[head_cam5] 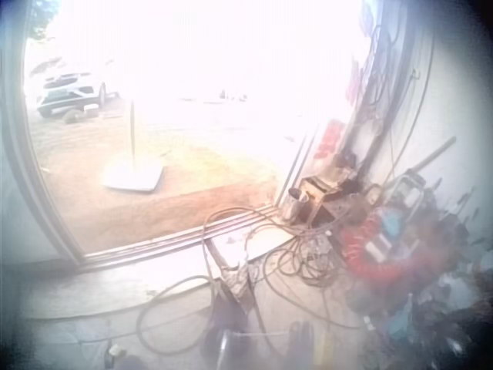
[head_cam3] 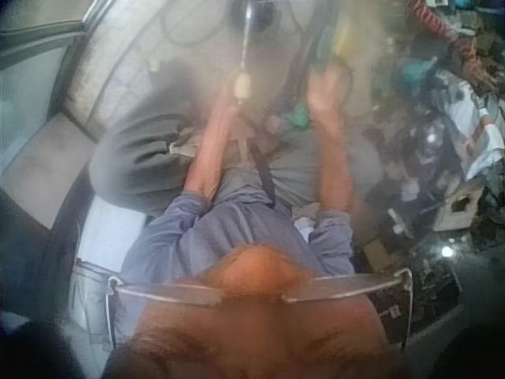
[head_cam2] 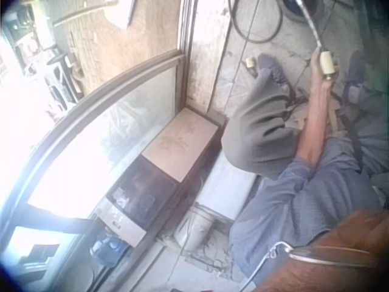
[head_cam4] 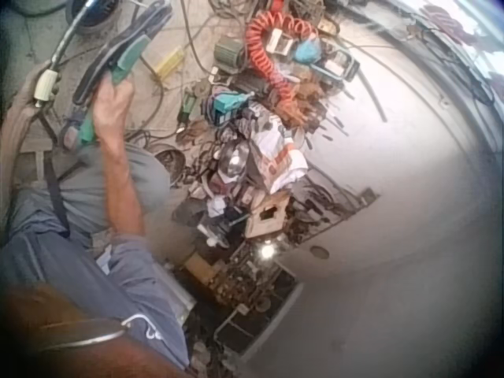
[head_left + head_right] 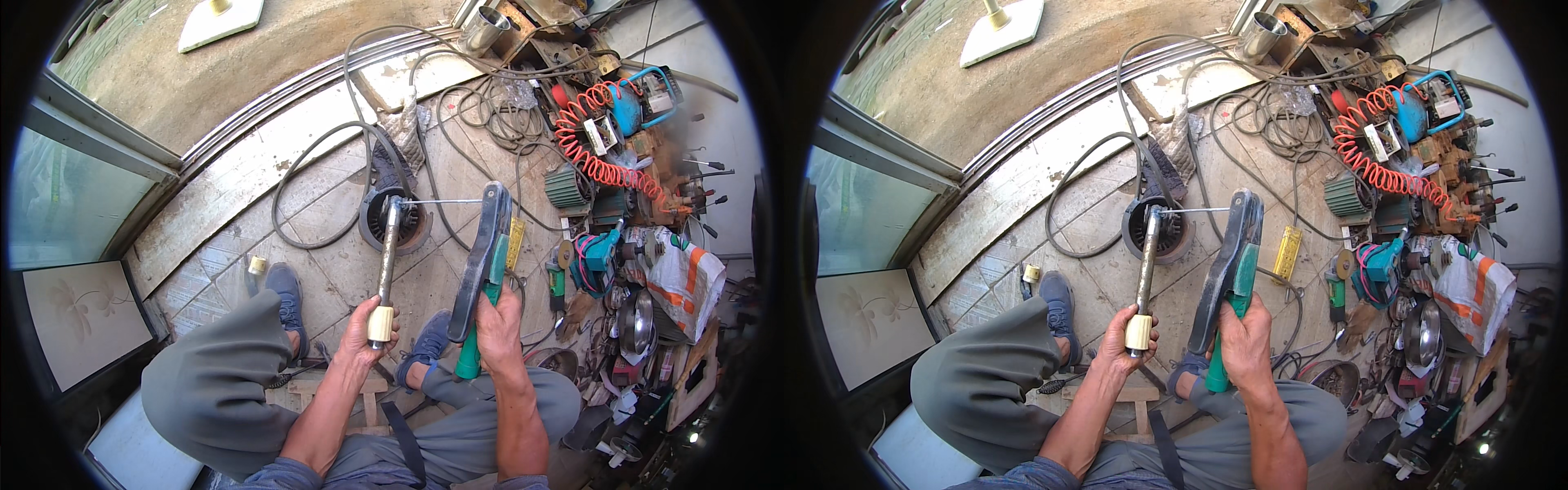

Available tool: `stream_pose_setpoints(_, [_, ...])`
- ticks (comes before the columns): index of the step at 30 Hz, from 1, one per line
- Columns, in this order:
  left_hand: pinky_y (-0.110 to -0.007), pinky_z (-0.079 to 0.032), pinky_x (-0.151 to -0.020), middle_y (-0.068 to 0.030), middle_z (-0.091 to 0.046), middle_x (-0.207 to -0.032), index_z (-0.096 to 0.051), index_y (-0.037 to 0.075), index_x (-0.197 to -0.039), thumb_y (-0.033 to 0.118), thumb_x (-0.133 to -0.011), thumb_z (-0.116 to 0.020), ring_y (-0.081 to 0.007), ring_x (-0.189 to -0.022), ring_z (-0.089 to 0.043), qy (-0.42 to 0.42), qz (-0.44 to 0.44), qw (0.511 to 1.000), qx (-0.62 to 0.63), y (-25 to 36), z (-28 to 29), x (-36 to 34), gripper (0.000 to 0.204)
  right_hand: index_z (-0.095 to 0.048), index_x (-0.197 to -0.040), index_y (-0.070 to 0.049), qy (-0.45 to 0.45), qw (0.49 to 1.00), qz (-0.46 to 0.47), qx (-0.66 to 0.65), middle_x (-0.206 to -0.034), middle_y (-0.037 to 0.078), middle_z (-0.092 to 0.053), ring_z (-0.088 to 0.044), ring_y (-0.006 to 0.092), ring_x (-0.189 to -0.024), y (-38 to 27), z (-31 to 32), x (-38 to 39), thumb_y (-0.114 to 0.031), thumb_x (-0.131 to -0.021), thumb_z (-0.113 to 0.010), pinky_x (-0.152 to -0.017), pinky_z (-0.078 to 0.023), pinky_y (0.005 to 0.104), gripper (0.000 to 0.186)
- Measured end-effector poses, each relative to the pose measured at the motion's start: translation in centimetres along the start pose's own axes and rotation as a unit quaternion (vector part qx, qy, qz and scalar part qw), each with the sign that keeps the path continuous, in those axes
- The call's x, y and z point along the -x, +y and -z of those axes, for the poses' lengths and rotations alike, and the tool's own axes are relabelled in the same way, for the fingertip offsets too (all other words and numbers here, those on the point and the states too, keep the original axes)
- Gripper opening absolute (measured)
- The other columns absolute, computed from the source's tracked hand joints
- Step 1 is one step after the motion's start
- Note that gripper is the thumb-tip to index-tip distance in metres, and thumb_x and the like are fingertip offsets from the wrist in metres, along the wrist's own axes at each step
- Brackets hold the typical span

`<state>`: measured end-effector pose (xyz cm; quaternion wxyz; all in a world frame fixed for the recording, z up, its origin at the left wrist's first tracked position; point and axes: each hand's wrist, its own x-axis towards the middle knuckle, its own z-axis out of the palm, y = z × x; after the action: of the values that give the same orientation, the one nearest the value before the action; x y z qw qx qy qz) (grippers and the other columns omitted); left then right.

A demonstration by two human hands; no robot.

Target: The person welds a metal rod to a cylindrical metal part using a welding torch and electrode holder. They adjust the position of the parts and continue welding, producing sparks.

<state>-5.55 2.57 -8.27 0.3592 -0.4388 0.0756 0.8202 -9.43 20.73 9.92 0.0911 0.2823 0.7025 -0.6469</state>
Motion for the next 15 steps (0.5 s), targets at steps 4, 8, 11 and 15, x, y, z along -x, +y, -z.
stream_pose_setpoints(4, [-0.032,-0.057,-0.053,-0.0074,-0.067,-0.091,-0.064,0.007,-0.102,0.038,-0.093,-0.070,-0.0212,-0.071,-0.064,0.000,0.000,1.000,0.001,0.01,-0.03,0.01,0.033,-0.056,-0.105,-0.001,-0.001,1.000,0.001,-0.003,-0.072,0.005,-0.063,-0.058,0.0110,-0.049,0.18,0.11,-0.06,-0.023,-0.105,-0.059,-0.042,-0.046,0.0260,0.022])
stream_pose_setpoints(8, [-0.033,-0.057,-0.054,-0.0078,-0.068,-0.091,-0.064,0.007,-0.101,0.037,-0.093,-0.069,-0.0220,-0.071,-0.065,-0.001,0.003,1.000,0.004,0.02,0.00,-0.01,0.032,-0.056,-0.105,-0.001,-0.002,1.000,0.008,-0.005,-0.070,0.004,-0.062,-0.058,0.0112,-0.049,0.24,0.13,-0.04,-0.025,-0.105,-0.060,-0.042,-0.046,0.0263,0.024])
stream_pose_setpoints(11, [-0.032,-0.057,-0.053,-0.0086,-0.068,-0.089,-0.064,0.005,-0.102,0.036,-0.094,-0.070,-0.0210,-0.068,-0.066,-0.018,-0.013,1.000,0.014,-0.01,-0.54,0.61,0.032,-0.056,-0.105,-0.001,-0.005,1.000,0.000,-0.008,-0.069,0.004,-0.060,-0.058,0.0115,-0.048,-0.16,0.01,0.05,-0.031,-0.104,-0.062,-0.043,-0.047,0.0269,0.030])
stream_pose_setpoints(15, [-0.034,-0.059,-0.055,-0.0098,-0.070,-0.090,-0.066,0.004,-0.104,0.037,-0.097,-0.066,-0.0237,-0.069,-0.069,-0.028,0.000,0.999,0.017,0.28,-0.18,0.60,0.035,-0.055,-0.103,-0.001,-0.011,1.000,-0.010,0.003,-0.067,0.004,-0.059,-0.057,0.0124,-0.048,0.12,0.31,-0.03,-0.037,-0.103,-0.063,-0.043,-0.047,0.0278,0.037])
